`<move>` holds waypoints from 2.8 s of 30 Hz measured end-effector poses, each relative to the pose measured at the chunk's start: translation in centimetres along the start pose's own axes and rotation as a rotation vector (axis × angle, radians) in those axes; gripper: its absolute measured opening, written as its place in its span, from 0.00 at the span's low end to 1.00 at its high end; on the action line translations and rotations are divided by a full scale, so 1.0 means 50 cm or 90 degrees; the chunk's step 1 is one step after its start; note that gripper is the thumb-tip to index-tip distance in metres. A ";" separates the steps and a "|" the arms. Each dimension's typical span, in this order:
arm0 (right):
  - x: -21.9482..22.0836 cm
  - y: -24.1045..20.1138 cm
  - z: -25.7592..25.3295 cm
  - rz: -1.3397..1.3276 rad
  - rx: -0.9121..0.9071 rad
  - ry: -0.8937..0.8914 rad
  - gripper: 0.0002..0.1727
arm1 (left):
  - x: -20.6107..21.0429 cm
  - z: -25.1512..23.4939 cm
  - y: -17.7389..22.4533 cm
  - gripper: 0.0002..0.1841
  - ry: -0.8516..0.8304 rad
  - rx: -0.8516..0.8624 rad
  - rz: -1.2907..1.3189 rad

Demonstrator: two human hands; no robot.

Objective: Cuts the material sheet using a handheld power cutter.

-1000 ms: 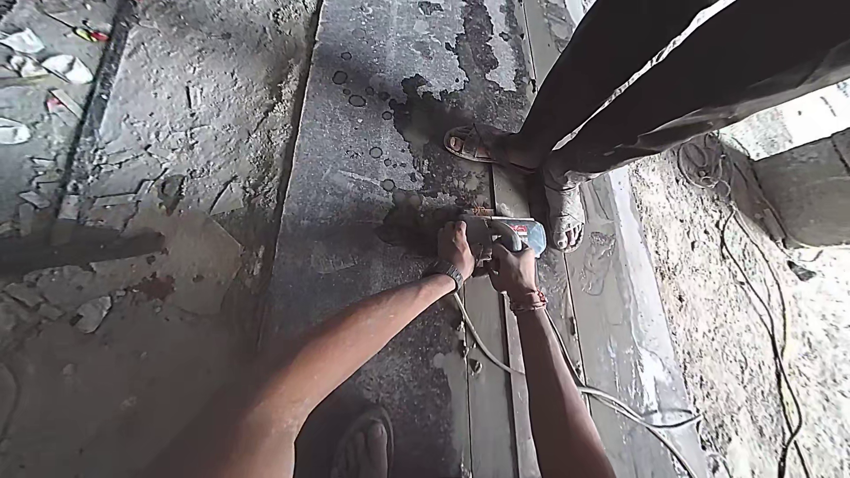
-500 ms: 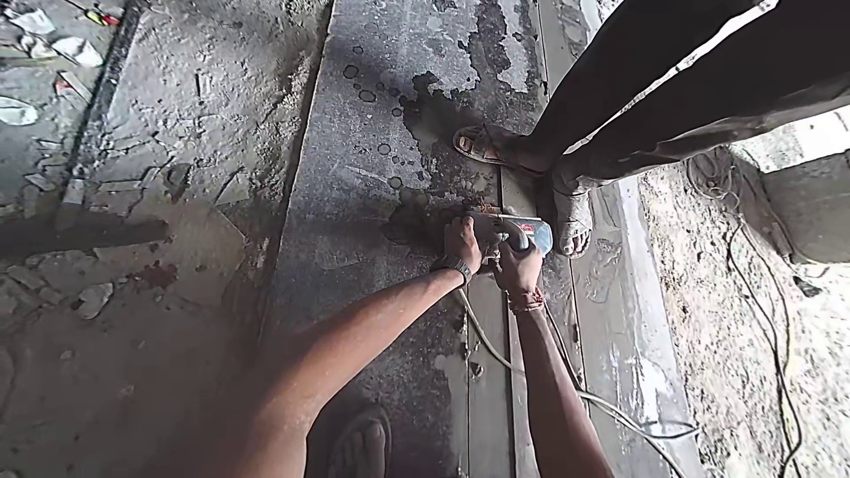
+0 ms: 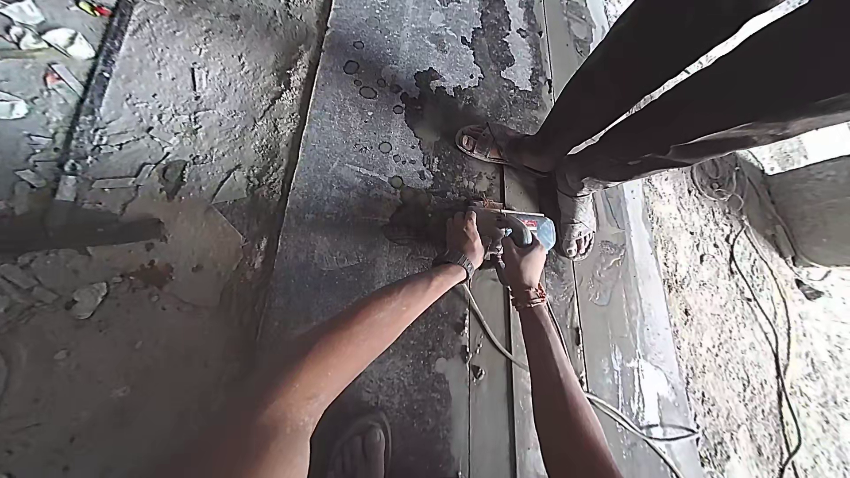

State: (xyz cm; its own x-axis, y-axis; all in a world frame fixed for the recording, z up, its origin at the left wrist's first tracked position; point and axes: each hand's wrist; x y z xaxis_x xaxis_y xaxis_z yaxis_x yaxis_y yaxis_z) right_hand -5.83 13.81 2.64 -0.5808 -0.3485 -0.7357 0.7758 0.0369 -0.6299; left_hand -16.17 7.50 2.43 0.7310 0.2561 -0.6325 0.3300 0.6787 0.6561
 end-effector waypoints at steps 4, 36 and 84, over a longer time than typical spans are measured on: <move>-0.001 -0.006 -0.004 0.002 0.000 -0.004 0.16 | 0.001 -0.005 0.000 0.36 0.006 0.002 0.012; 0.012 -0.032 -0.055 -0.001 -0.028 -0.010 0.14 | -0.012 -0.057 0.006 0.33 0.052 0.033 -0.003; 0.031 -0.064 -0.138 -0.125 -0.011 -0.079 0.19 | -0.051 -0.137 0.037 0.29 0.055 0.021 -0.016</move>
State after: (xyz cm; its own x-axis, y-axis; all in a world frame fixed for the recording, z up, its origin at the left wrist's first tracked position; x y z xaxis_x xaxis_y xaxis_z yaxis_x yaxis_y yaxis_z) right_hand -10.91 19.63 1.81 -0.6853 -0.4623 -0.5627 0.6456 -0.0281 -0.7632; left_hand -21.50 12.81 2.46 0.6685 0.2982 -0.6813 0.3688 0.6626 0.6519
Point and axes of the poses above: each hand's wrist, its own z-axis away from the middle knuckle, its own x-axis out of the palm, y = z × x, and after that the axes turned 2 degrees about x, right-handed
